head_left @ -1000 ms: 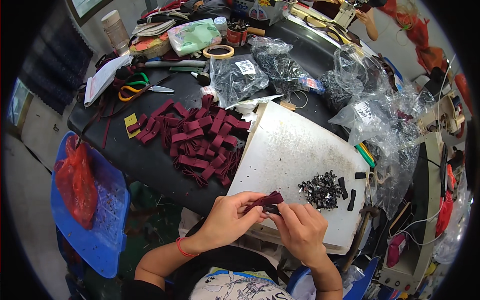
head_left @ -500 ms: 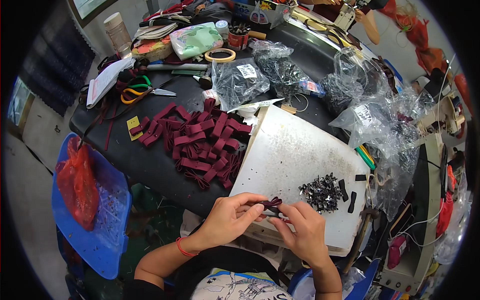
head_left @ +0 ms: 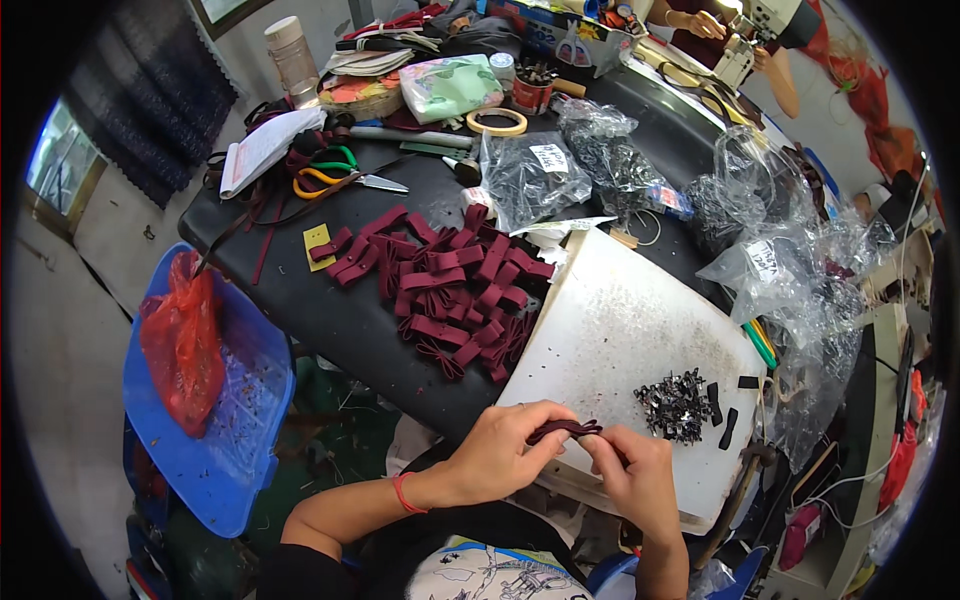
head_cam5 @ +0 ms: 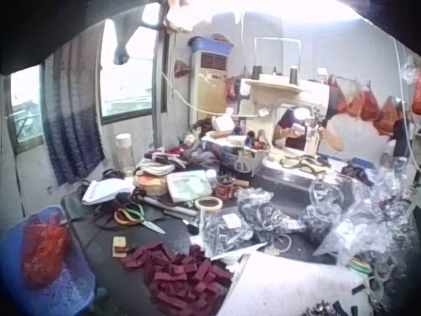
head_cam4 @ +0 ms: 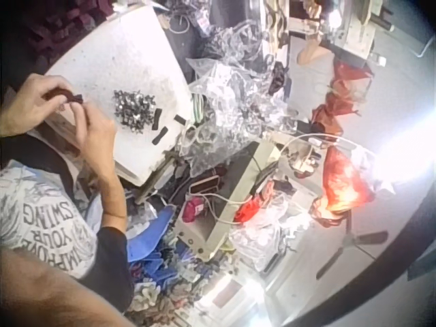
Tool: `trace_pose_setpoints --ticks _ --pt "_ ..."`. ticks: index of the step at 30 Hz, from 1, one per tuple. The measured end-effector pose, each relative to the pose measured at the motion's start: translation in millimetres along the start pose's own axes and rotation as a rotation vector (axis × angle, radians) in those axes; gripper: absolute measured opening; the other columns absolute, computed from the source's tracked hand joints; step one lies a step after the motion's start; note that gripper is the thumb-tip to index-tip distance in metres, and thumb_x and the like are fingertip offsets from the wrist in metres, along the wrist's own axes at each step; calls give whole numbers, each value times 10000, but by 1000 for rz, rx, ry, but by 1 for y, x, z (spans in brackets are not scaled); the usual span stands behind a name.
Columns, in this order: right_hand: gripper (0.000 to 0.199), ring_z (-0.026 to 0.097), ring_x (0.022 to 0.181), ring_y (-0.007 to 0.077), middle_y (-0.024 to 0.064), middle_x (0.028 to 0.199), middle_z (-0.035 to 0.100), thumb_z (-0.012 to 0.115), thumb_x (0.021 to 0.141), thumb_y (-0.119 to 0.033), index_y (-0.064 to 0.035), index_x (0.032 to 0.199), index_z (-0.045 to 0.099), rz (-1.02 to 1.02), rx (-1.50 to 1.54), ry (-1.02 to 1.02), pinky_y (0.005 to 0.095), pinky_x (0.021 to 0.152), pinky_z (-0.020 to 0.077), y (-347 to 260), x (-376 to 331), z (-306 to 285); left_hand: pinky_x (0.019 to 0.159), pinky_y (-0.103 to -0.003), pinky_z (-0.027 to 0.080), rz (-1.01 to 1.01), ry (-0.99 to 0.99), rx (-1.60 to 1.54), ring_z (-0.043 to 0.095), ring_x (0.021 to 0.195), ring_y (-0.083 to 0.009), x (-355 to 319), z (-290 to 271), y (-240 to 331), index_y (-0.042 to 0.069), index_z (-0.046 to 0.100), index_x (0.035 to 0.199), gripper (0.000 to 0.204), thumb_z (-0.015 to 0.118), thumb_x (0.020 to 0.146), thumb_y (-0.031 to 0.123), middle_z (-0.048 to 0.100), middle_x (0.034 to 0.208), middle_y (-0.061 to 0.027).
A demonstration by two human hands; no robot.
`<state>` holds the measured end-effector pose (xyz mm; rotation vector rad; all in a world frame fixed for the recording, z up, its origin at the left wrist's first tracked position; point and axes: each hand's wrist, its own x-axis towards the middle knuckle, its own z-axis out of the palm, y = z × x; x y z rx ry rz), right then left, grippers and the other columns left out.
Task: The person assembles small fabric components by hand. They use a hammer to flatten maroon fabric strips on a white board, then use pliers to attach small black plastic clips to the fabric ends. The person works at a cluttered table in a workshop environment.
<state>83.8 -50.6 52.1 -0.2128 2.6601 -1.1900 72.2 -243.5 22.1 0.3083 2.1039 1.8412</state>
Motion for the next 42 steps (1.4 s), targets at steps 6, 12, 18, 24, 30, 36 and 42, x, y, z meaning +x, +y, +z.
trace_pose_setpoints --ticks 6,12,18,24,30,36,42 --pt "138 418 528 35 25 713 617 638 870 -113 -23 974 653 141 381 19 226 455 325 19 -5 -8 677 -301 540 640 488 429 670 786 -239 18 -4 -8 -8 657 1016 261 682 762 -63 673 937 -135" --pt "217 405 543 0 9 766 611 618 914 -129 8 1082 611 292 1040 95 172 454 286 22 8 10 757 -290 544 460 222 102 657 884 -214 15 14 -5 2 669 1035 276 674 771 -78 651 1031 -126" --pt "227 564 769 86 57 927 609 606 926 -133 25 1086 568 61 772 379 239 670 464 8 7 54 843 -262 499 186 151 -407 610 958 -157 18 37 -18 -36 620 1069 216 525 886 -98 618 1042 -101" --pt "225 566 829 126 80 959 589 568 940 -134 10 1110 537 -11 636 788 282 736 467 14 37 84 812 -246 473 382 427 -51 575 917 -129 51 59 -24 -22 562 1095 205 409 958 -28 576 1046 -72" --pt "126 440 714 40 -5 855 516 596 930 -126 -40 938 505 -27 864 657 202 641 392 12 31 78 838 -260 484 148 266 -560 585 950 -129 50 50 -27 -37 550 1118 189 466 963 31 593 1051 -100" --pt "159 403 676 24 -25 823 465 601 929 -125 -66 905 456 -23 924 583 185 595 358 14 30 75 831 -266 489 179 295 -508 591 953 -139 46 49 -19 -43 541 1134 198 498 953 25 595 1041 -103" --pt "111 415 527 34 3 777 494 536 967 -157 -65 934 484 -76 1000 616 198 436 337 21 25 77 577 -327 486 839 50 330 613 668 -197 -53 16 -59 62 652 932 252 722 692 28 635 767 -37"
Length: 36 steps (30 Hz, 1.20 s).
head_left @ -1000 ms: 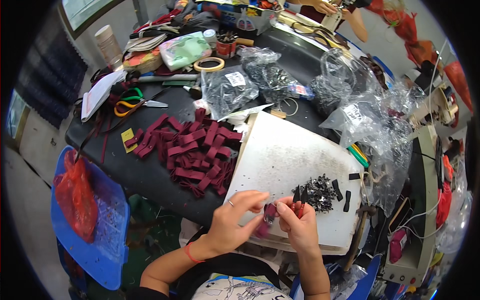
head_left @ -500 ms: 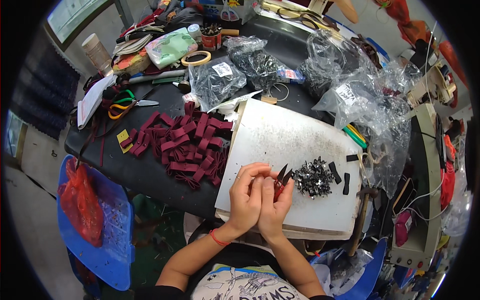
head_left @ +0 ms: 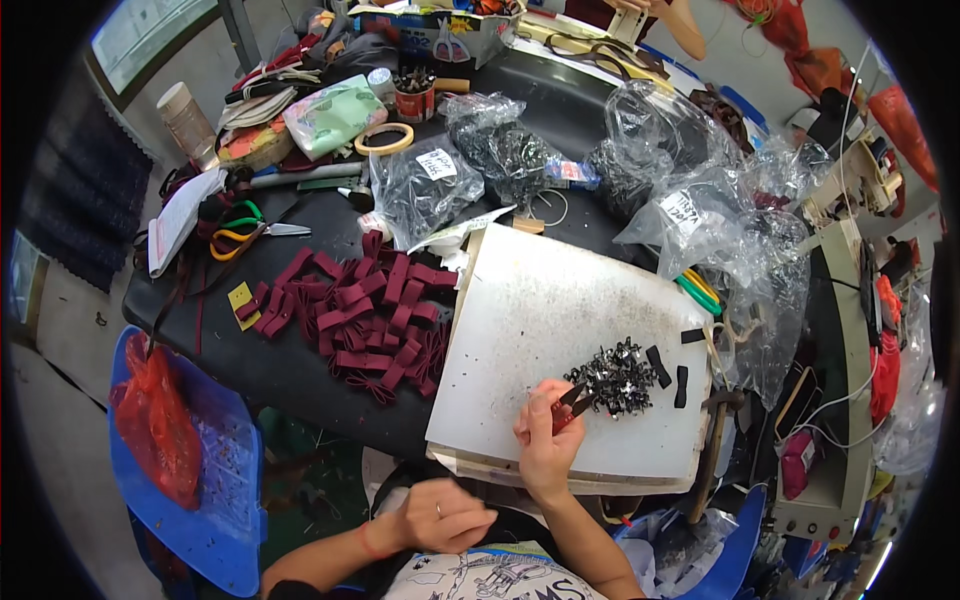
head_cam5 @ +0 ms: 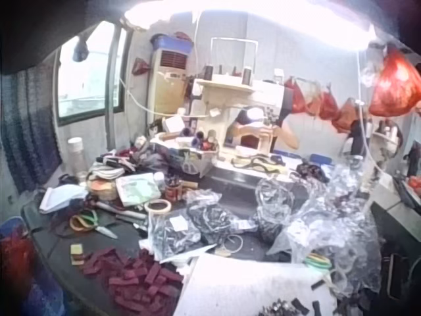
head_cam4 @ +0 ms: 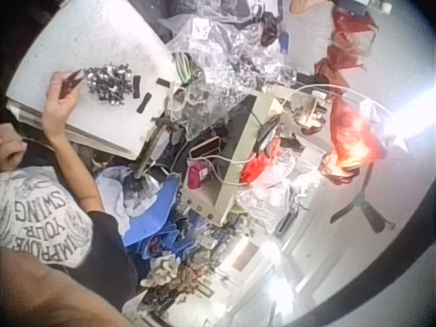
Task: The person assembles small fabric components by hand. They use a hammer to flatten maroon fabric strips on a white board, then use pliers to attach small black plastic clips to the fabric ends. The person works at a cluttered table in a workshop environment.
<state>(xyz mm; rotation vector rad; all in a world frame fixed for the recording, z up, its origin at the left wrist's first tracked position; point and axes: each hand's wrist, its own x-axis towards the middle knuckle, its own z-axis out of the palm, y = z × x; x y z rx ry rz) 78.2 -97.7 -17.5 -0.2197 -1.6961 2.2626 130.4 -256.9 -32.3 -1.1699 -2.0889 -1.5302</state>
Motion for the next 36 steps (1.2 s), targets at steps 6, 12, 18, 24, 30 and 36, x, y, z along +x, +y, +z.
trace_pose_setpoints --ticks 6,12,18,24,30,36 --pt "149 426 535 38 12 744 507 538 969 -182 -55 896 515 1 -133 -105 197 445 334 1 -2 -4 764 -428 495 -599 -888 241 636 841 -348 -66 -8 -55 14 667 999 241 531 871 165 652 864 -187" --pt "178 438 540 39 14 737 527 560 959 -192 -51 855 531 -68 -321 -151 193 455 337 4 -6 -10 803 -443 492 -508 -781 280 632 893 -374 -70 47 -104 11 657 1045 285 494 894 190 654 923 -208" --pt "191 446 545 42 18 749 532 563 958 -195 -49 837 533 -66 -327 -180 194 458 342 4 -5 -12 807 -444 494 -492 -562 262 633 900 -379 -66 57 -111 13 655 1051 293 485 897 196 657 933 -209" --pt "191 439 537 37 12 742 535 570 954 -200 -47 844 539 -86 -333 -170 195 458 342 3 -3 -11 811 -445 497 -479 -479 248 634 907 -384 -63 62 -115 15 653 1057 302 476 900 202 660 943 -210" --pt "190 418 515 29 -12 660 510 571 954 -215 -50 863 545 -11 -315 -166 187 454 315 -1 -2 -11 815 -446 499 -447 -401 202 634 913 -389 -60 75 -113 17 651 1063 310 466 903 208 662 952 -211" --pt "193 399 500 27 -27 617 483 549 963 -223 -53 871 544 -20 -288 -188 186 437 284 -1 -2 -8 819 -447 502 -365 -332 154 635 920 -393 -70 61 -79 19 650 1068 318 457 906 214 665 962 -211"
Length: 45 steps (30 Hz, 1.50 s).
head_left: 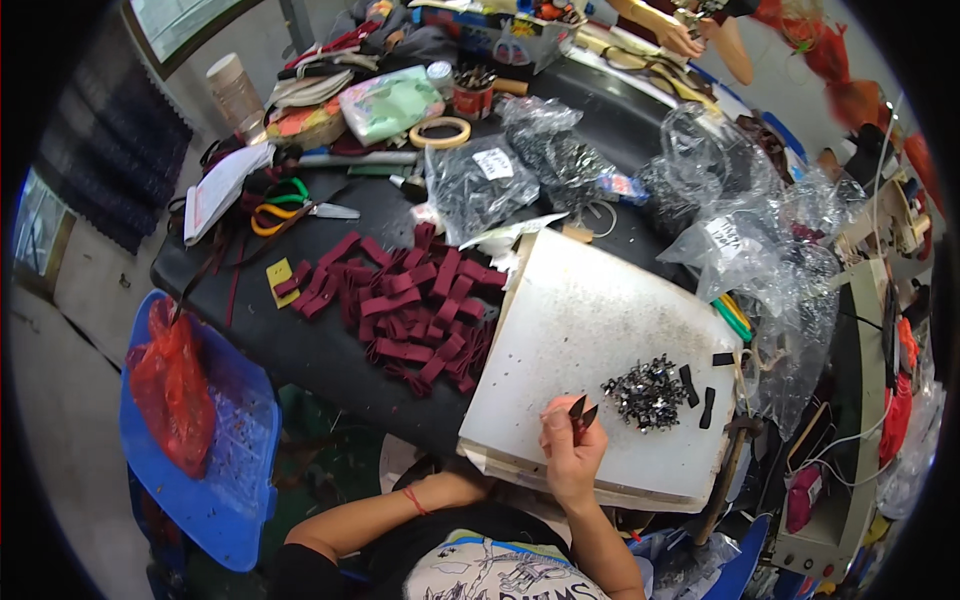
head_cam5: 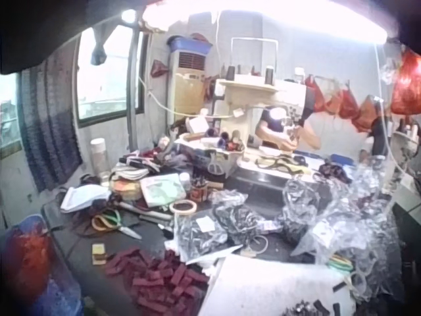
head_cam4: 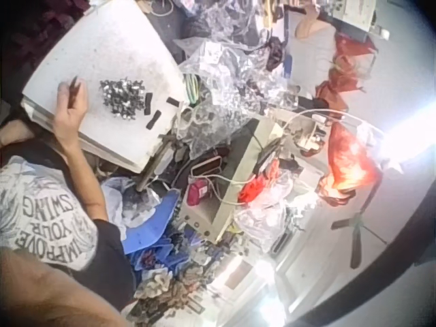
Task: The person assembles small fabric components by hand. They use a hammer to flatten maroon fabric strips on a white board, then use pliers to attach small black plastic clips to the fabric ends. The person works at a cluttered table in a workshop environment.
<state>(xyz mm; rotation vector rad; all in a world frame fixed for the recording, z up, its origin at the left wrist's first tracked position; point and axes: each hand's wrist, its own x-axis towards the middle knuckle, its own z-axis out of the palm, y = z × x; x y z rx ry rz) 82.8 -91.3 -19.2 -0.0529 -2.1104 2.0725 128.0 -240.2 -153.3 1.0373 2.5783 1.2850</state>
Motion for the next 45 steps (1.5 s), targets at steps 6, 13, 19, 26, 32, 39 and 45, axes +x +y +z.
trace_pose_setpoints --ticks 6,13,19,26,32,39,45 --pt "148 440 567 45 12 776 548 572 942 -130 -39 827 549 94 104 31 201 499 349 -3 -2 -3 765 -382 507 -655 -630 -482 652 867 -298 4 -180 46 35 660 995 307 478 969 280 673 936 -143" --pt "55 523 618 69 43 832 583 596 906 -49 -32 952 622 -76 -152 -104 194 521 411 -27 2 -7 842 -436 390 -641 681 795 486 979 -365 4 -255 -41 -17 506 1211 302 473 965 155 518 1019 -197" --pt "267 572 674 134 70 895 576 655 763 76 -40 1004 659 -220 -696 128 245 578 470 -43 16 -81 1009 -443 336 -727 723 869 433 1197 -349 26 -247 -99 55 458 1330 442 523 952 274 494 1264 -162" --pt "193 604 813 266 80 926 573 667 738 -18 -61 926 657 -249 -1095 8 366 651 499 -37 56 -106 1042 -417 332 -400 854 658 421 1260 -325 57 -220 -3 38 535 1255 369 594 894 84 485 1310 -156" --pt "210 614 772 263 87 931 574 632 726 31 -63 914 633 -264 -1073 69 360 608 503 -34 59 -105 914 -395 457 -55 535 121 595 1017 -319 93 -152 79 9 613 1110 289 625 821 4 615 1113 -156" --pt "373 593 697 213 114 947 563 566 664 153 -41 974 640 -386 -711 30 299 604 502 -50 19 -57 870 -300 538 -531 79 -1320 621 1025 -176 131 -108 109 -80 507 1254 330 452 1000 122 612 1127 -152" --pt "408 579 744 179 98 967 565 656 677 129 -49 1044 670 -281 -530 -127 272 614 483 -55 10 -46 810 -286 552 -475 117 -1107 652 909 -156 122 -111 97 -74 550 1190 280 452 999 106 649 1034 -121"
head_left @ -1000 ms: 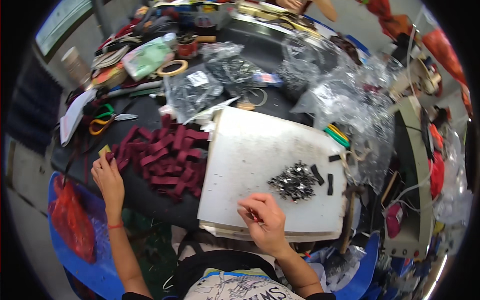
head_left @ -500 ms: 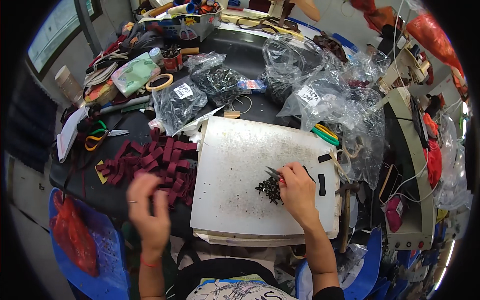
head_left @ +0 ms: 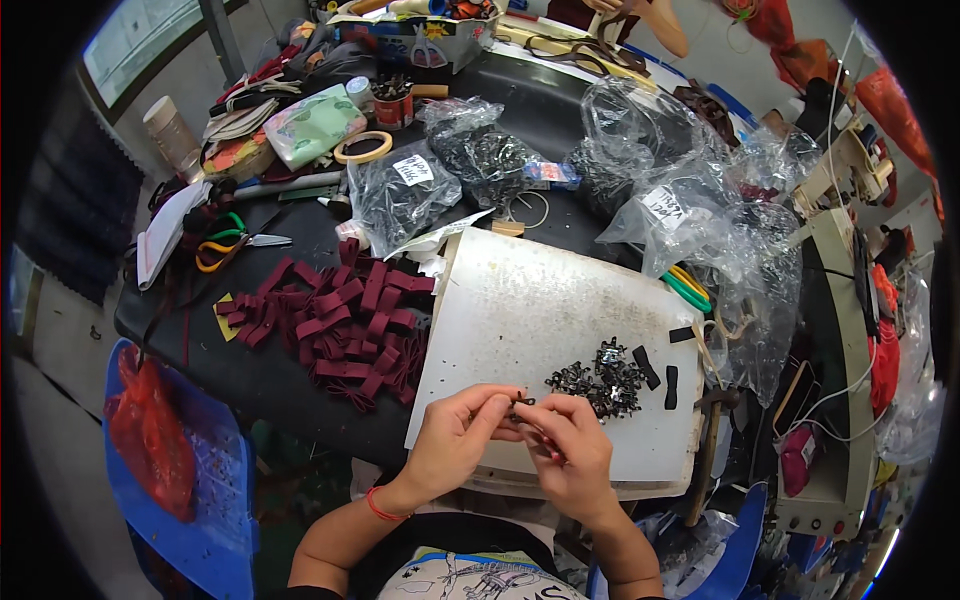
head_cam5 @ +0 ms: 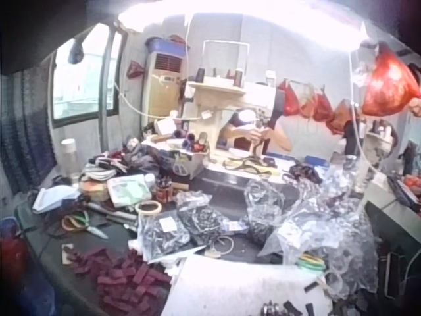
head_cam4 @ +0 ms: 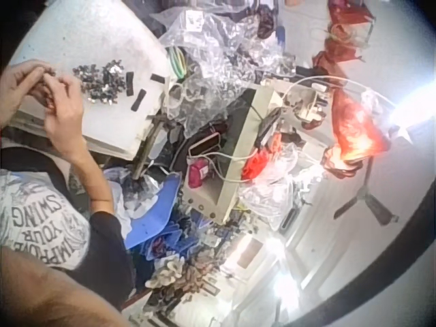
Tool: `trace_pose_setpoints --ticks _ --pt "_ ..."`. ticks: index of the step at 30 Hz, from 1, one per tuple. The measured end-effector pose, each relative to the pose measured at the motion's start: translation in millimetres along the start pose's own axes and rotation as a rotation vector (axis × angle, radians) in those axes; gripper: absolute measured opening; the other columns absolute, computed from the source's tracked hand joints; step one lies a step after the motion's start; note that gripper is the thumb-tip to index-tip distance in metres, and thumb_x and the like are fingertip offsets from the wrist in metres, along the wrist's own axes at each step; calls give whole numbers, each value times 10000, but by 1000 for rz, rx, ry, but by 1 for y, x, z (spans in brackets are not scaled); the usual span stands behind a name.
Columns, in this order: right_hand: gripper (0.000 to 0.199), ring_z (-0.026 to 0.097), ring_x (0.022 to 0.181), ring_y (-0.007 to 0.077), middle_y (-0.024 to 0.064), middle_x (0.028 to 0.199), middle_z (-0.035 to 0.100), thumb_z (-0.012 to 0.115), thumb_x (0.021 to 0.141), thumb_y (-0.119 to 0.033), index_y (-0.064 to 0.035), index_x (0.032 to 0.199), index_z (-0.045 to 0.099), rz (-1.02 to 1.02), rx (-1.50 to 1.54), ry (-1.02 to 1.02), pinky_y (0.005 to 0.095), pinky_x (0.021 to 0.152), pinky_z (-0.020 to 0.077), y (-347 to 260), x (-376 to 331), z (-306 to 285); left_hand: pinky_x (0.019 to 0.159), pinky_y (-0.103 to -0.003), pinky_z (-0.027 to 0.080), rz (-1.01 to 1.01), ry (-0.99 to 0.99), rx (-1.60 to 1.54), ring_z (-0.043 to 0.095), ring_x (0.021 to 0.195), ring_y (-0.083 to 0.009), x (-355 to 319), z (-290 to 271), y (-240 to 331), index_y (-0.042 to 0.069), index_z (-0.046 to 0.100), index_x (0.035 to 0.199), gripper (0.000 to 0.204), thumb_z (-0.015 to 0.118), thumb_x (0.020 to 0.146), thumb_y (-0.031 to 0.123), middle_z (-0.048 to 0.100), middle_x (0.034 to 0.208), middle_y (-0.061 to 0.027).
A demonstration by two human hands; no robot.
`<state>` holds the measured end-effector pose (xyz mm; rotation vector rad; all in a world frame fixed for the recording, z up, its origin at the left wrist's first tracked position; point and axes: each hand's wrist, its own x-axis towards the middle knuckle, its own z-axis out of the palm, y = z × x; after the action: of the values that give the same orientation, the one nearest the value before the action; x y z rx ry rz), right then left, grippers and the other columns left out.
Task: The person assembles small fabric components by hand. They use a hammer to flatten maroon fabric strips on a white board, then use pliers to attach small black plastic clips to the fabric ends. The person works at a cluttered table in a workshop environment.
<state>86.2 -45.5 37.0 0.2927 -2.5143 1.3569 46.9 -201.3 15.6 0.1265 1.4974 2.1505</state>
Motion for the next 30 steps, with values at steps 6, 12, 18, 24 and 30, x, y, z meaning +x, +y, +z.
trace_pose_setpoints --ticks 6,12,18,24,30 --pt "527 597 769 227 116 1007 566 610 642 154 -42 1130 632 -20 -57 -38 313 640 517 -5 11 -5 767 -268 562 9 27 170 655 854 -135 -5 -4 11 -86 587 1110 215 529 944 38 665 965 -105" --pt "521 618 804 241 112 1037 587 625 623 142 -37 1112 637 -122 -13 -254 326 652 520 4 19 -6 704 -248 562 -190 -44 120 664 773 -125 -7 -21 21 -76 615 1043 186 567 912 46 677 897 -100" --pt "528 612 780 232 90 1038 614 658 599 102 -57 1102 656 -256 -84 -190 313 621 507 12 10 5 710 -238 558 -213 -30 -6 670 782 -131 -5 -25 19 -74 617 1030 186 548 919 58 679 916 -117" --pt "527 572 670 206 89 899 647 619 601 122 13 1116 629 -377 -220 -86 305 556 484 16 5 14 679 -259 544 -286 -117 -86 664 772 -130 -9 -38 23 -51 623 1044 213 579 925 120 691 933 -98" --pt "532 591 719 226 84 853 639 589 609 166 -16 1106 635 -204 -262 -84 323 607 501 29 6 20 665 -380 462 425 743 1290 582 760 -259 15 -85 32 19 597 926 150 642 855 144 618 811 -88"
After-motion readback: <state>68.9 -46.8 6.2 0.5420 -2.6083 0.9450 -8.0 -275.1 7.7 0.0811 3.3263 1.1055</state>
